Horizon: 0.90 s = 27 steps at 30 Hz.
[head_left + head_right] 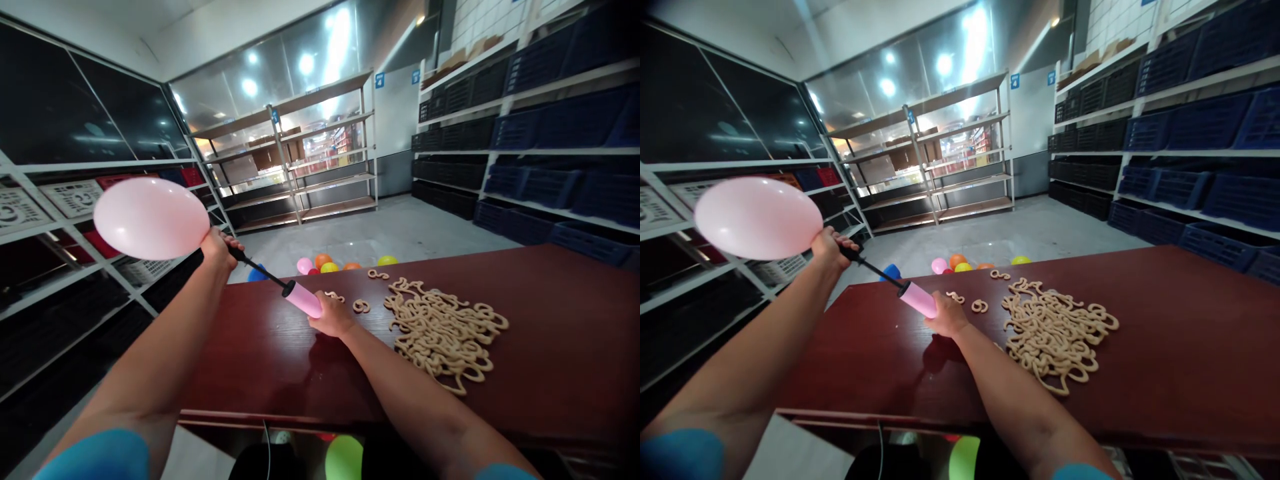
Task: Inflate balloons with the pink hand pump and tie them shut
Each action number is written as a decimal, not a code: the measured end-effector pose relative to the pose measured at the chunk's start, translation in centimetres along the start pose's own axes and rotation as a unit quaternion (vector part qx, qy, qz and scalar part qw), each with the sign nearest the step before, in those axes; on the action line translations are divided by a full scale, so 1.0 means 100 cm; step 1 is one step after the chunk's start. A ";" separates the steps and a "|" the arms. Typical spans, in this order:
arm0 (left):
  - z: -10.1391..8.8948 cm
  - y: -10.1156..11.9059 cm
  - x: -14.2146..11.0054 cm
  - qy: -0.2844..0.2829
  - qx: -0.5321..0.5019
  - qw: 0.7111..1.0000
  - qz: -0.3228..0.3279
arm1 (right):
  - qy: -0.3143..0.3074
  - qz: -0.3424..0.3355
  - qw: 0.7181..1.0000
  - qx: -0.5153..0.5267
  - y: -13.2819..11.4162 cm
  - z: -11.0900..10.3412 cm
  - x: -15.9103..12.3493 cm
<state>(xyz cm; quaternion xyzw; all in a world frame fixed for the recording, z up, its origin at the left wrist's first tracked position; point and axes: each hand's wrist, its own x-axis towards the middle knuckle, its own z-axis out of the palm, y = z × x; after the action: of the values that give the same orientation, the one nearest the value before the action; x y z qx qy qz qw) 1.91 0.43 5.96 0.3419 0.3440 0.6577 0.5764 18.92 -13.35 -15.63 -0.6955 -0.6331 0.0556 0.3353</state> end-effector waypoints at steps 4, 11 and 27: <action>-0.002 -0.055 -0.021 0.011 0.020 0.999 -0.035 | -0.012 -0.008 1.000 -0.011 0.002 0.000 -0.001; 0.010 -0.098 -0.053 0.004 0.023 0.998 -0.056 | 0.026 -0.006 0.999 -0.020 0.004 0.005 0.001; 0.009 0.007 -0.005 0.011 0.008 1.000 0.021 | 0.005 0.010 1.000 0.010 -0.002 0.001 0.000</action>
<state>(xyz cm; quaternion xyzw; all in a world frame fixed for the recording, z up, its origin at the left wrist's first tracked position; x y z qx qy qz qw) 2.39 -0.12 7.02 0.3463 0.3482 0.6710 0.5555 18.68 -13.34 -15.61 -0.6985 -0.6239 0.0618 0.3449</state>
